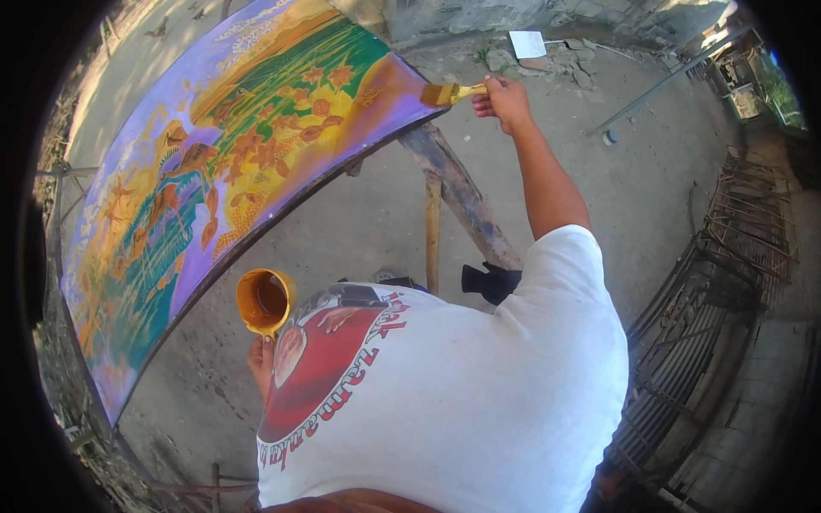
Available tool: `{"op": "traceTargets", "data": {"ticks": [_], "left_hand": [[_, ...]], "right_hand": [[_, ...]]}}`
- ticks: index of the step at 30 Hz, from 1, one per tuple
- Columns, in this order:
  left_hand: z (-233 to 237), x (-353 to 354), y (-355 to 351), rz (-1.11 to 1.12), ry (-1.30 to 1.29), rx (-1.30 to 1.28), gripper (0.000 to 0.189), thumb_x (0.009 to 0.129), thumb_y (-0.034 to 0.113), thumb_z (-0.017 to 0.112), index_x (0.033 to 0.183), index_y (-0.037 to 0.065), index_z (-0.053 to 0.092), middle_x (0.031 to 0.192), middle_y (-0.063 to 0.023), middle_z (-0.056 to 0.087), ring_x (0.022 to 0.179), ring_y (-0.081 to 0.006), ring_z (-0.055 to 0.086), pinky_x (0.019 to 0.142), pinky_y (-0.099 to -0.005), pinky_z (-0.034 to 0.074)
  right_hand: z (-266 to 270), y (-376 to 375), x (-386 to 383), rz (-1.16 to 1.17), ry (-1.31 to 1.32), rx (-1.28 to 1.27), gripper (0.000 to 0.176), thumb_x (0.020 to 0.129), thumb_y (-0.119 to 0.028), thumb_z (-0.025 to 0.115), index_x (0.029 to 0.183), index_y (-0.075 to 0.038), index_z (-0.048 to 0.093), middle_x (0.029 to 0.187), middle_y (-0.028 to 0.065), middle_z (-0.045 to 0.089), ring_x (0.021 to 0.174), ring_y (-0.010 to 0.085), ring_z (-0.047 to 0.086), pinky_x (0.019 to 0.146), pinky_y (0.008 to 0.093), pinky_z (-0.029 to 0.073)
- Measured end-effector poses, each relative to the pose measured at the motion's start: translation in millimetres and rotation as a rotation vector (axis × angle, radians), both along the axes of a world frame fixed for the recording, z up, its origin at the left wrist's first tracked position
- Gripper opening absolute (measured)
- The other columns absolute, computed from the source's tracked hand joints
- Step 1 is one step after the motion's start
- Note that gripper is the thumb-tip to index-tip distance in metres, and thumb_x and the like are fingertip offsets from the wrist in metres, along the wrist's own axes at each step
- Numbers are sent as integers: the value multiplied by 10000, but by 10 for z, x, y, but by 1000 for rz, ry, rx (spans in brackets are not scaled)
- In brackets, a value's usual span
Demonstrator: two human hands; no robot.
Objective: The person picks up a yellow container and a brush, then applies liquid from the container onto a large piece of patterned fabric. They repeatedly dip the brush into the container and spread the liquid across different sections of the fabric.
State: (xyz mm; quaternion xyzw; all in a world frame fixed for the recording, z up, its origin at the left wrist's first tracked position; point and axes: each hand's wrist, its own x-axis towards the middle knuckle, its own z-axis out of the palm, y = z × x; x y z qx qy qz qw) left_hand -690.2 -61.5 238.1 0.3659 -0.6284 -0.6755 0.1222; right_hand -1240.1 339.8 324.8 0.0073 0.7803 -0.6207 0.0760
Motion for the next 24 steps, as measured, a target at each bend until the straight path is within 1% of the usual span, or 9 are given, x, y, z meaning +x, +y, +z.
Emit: {"op": "traceTargets", "data": {"ticks": [2,6,8,11,13,16,18,21,24], "left_hand": [[-104,22,-19,21,17,20,255,1000,247,604,863,33,575,660,44,503,569,-38,390,513,-240,298],[-147,42,-86,-19,8,17,253,999,252,604,871,35,583,651,43,503,562,-37,395,508,-237,301],[-87,3,-96,-45,13,33,254,998,258,605,875,36,587,647,40,508,556,-38,400,504,-235,304],[107,-105,-47,-87,-35,-31,263,994,274,605,876,39,592,640,29,523,544,-44,414,495,-234,312],[185,-145,-37,-85,-66,-28,271,991,288,606,879,41,593,643,18,538,532,-48,424,484,-235,316],[93,-72,-36,-60,-14,-5,266,995,278,602,876,40,588,653,22,534,547,-43,418,498,-232,316],[43,-13,-20,-60,-19,-20,263,997,270,599,873,38,586,658,28,528,558,-41,411,507,-231,315],[-67,80,-9,-38,-1,-22,261,1001,256,595,866,33,582,667,39,514,578,-37,399,523,-231,312],[-306,181,-135,-51,10,16,262,1002,248,593,860,28,581,672,46,507,588,-37,394,529,-231,310]], "right_hand": [[-148,-7,170,-67,-64,-204,311,1012,-245,531,1025,47,641,786,159,691,584,209,669,525,323,590],[-321,-383,141,-136,-3,-300,310,1028,-224,498,1026,57,629,810,167,690,609,218,680,524,327,596],[-400,-598,-103,-164,30,-371,318,1034,-248,502,1044,38,641,829,171,689,646,225,692,578,332,614],[-347,-966,-240,-134,40,-342,316,1025,-251,514,1048,39,639,858,175,693,661,222,693,583,328,615],[-103,-1073,-236,127,-89,-117,331,1009,-273,535,1059,39,634,862,170,694,655,216,690,576,325,609],[205,-818,-311,237,-108,48,356,978,-301,557,1018,41,649,820,150,693,603,196,671,538,316,587],[397,-520,-367,141,-20,265,346,950,-305,564,950,25,671,769,128,687,556,177,648,499,309,562],[314,-269,-344,81,-96,221,327,932,-289,562,889,15,677,720,112,670,528,165,626,478,299,545],[114,-756,256,146,-206,-29,304,949,-253,543,881,16,667,720,109,661,517,163,610,477,314,553]]}}
